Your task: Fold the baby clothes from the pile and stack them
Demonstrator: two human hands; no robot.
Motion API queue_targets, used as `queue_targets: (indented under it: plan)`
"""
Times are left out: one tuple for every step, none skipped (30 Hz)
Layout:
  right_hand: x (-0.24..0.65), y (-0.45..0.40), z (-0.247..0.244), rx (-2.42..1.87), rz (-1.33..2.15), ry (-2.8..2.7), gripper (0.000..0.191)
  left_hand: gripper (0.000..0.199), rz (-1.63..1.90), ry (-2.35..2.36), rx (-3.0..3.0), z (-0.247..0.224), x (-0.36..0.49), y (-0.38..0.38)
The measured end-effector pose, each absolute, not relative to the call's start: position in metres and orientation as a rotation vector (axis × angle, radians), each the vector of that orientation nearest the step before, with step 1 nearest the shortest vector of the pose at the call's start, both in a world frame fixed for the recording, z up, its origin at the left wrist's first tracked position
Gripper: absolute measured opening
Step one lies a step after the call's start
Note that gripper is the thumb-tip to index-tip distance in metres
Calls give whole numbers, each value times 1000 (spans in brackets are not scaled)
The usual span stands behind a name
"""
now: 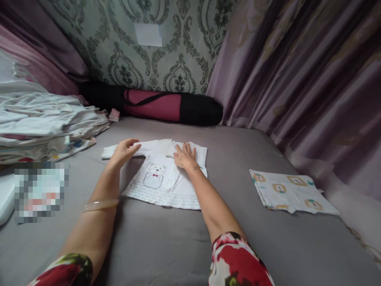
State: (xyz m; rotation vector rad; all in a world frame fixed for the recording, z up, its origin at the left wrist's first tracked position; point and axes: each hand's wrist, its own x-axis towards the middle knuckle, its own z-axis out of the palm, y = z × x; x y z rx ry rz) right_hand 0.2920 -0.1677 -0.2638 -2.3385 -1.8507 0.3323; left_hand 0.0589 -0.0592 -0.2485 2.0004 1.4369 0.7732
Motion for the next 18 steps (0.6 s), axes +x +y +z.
queue_targets:
  plan:
    - [287, -164, -265, -2297, 281, -1889, 58, 51, 779, 1443, 2003, -247, 58, -60]
    - [281, -161, -266, -2255, 246, -1926, 59, 50, 784, 1447, 2006, -246, 58, -61]
    - [275, -159, -267, -2222, 238, -1956, 60, 50, 785, 1446, 2008, -245, 58, -62]
    - [269, -159, -268, -2203, 253, -1976, 62, 50, 782, 1444, 2007, -245, 57, -63]
    - [264, -159, -269, -2197, 278, -1988, 63, 49, 781, 1442, 2003, -245, 57, -64]
    - [260, -159, -270, -2201, 298, -1991, 64, 49, 784, 1443, 1997, -244, 56, -64]
    - [258, -159, -270, -2207, 311, -1991, 64, 49, 788, 1447, 1990, -244, 56, -63]
    - [258, -159, -269, -2210, 322, -1990, 65, 49, 797, 1456, 1981, -245, 55, -63]
    - [258, -158, -268, -2213, 340, -1993, 65, 49, 805, 1464, 1974, -245, 54, -62]
    - [259, -156, -266, -2216, 365, -1996, 66, 49, 814, 1469, 1968, -245, 54, -61]
    - [260, -153, -263, -2218, 390, -1998, 66, 50, 820, 1472, 1964, -246, 52, -59]
    - [261, -149, -260, -2218, 404, -1997, 67, 50, 826, 1474, 1960, -247, 51, -57]
    - [261, -144, -257, -2216, 406, -1995, 67, 51, 833, 1476, 1956, -248, 49, -56]
    - [260, -139, -254, -2212, 394, -1994, 67, 51, 839, 1479, 1950, -250, 47, -53]
    - [258, -134, -252, -2206, 375, -1991, 67, 51, 841, 1488, 1945, -252, 44, -51]
    - [256, -129, -251, -2204, 358, -1989, 66, 50, 843, 1506, 1940, -254, 41, -49]
    - [254, -126, -250, -2205, 349, -1987, 66, 49, 839, 1534, 1944, -256, 37, -47]
    - [252, -123, -250, -2211, 350, -1986, 65, 48, 828, 1568, 1966, -258, 33, -45]
